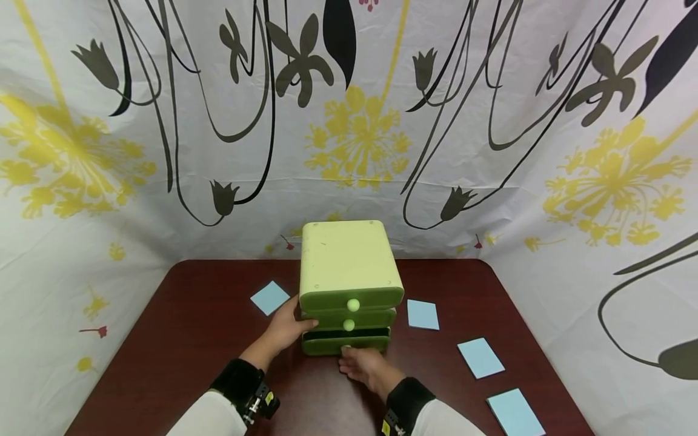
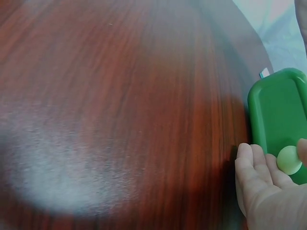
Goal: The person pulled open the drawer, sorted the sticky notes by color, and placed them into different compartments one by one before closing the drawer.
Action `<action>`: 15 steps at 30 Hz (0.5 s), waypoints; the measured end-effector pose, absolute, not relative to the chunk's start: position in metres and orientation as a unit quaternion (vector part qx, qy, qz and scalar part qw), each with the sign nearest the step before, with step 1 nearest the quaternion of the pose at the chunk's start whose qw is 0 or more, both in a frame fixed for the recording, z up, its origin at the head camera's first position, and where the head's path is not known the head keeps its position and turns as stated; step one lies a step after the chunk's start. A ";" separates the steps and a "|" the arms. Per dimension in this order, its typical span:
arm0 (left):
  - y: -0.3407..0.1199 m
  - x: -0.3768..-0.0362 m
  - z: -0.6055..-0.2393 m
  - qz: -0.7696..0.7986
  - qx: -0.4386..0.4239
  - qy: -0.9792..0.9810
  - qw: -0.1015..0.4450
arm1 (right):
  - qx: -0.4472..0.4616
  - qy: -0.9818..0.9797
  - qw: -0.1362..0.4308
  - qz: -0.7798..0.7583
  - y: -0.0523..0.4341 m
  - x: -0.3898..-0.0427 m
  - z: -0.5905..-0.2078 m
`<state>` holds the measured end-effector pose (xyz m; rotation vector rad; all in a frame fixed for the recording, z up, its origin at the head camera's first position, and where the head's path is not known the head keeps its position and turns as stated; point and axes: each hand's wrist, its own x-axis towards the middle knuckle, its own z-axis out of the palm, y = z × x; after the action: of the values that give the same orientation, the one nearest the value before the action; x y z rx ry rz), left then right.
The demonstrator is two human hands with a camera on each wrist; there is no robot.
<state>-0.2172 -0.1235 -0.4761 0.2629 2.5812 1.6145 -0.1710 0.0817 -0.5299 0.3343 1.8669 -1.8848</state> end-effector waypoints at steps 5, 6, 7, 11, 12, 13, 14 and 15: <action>-0.123 -0.217 -0.476 0.528 0.082 0.844 0.043 | 0.119 0.687 0.247 -0.673 0.084 -0.164 -0.529; -0.123 -0.217 -0.476 0.527 0.082 0.845 0.043 | 0.119 0.688 0.250 -0.670 0.085 -0.163 -0.529; -0.123 -0.217 -0.476 0.526 0.081 0.845 0.044 | 0.119 0.689 0.253 -0.668 0.086 -0.162 -0.529; -0.123 -0.218 -0.476 0.522 0.079 0.848 0.044 | 0.121 0.691 0.265 -0.662 0.089 -0.158 -0.528; -0.123 -0.218 -0.476 0.522 0.078 0.848 0.044 | 0.122 0.691 0.267 -0.660 0.090 -0.157 -0.527; -0.123 -0.218 -0.476 0.522 0.077 0.848 0.045 | 0.123 0.691 0.271 -0.659 0.091 -0.155 -0.527; -0.123 -0.218 -0.477 0.520 0.079 0.849 0.044 | 0.125 0.690 0.276 -0.657 0.092 -0.154 -0.526; -0.123 -0.217 -0.477 0.521 0.079 0.848 0.045 | 0.127 0.690 0.280 -0.655 0.093 -0.153 -0.525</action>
<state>-0.2173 -0.1233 -0.4767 0.2403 2.5923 1.5931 -0.1525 0.0930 -0.5247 0.3393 1.8499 -1.7572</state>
